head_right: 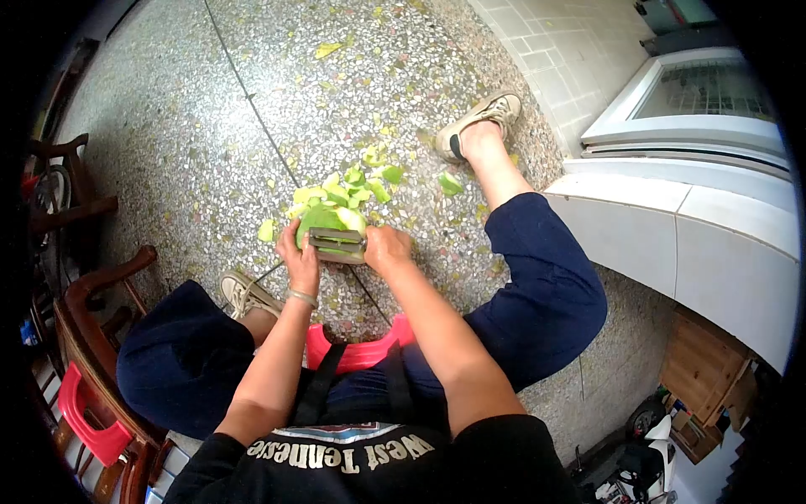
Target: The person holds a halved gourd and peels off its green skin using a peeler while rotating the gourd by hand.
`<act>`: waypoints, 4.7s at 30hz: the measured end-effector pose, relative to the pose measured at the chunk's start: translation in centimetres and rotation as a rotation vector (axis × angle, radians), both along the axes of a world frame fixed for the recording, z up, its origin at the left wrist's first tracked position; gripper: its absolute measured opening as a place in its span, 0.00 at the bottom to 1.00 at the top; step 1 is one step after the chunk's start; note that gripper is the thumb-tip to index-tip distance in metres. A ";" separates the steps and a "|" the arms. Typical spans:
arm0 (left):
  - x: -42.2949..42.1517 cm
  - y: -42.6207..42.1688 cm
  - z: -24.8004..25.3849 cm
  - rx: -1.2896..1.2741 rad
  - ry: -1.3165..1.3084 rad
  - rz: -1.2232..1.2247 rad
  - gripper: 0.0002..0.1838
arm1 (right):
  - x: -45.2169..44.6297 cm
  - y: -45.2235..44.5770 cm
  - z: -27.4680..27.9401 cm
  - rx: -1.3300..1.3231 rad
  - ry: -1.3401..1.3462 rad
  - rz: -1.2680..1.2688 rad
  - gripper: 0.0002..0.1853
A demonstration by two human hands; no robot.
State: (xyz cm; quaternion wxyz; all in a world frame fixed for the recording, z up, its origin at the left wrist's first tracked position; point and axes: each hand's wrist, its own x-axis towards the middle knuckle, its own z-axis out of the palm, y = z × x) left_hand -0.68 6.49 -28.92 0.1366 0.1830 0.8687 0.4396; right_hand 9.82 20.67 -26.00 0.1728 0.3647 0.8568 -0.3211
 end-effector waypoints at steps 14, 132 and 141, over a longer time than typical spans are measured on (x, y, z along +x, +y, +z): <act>2.4 -0.2 -0.2 -0.086 0.012 0.095 0.22 | 5.0 2.2 -1.0 -0.168 -0.402 -0.348 0.16; -2.9 4.5 3.5 -0.193 0.329 -0.390 0.33 | 2.1 4.1 -3.7 0.008 0.060 -0.187 0.11; -2.7 4.0 3.2 -0.183 0.319 -0.362 0.33 | 1.9 2.5 -2.4 -0.377 -0.083 -0.340 0.19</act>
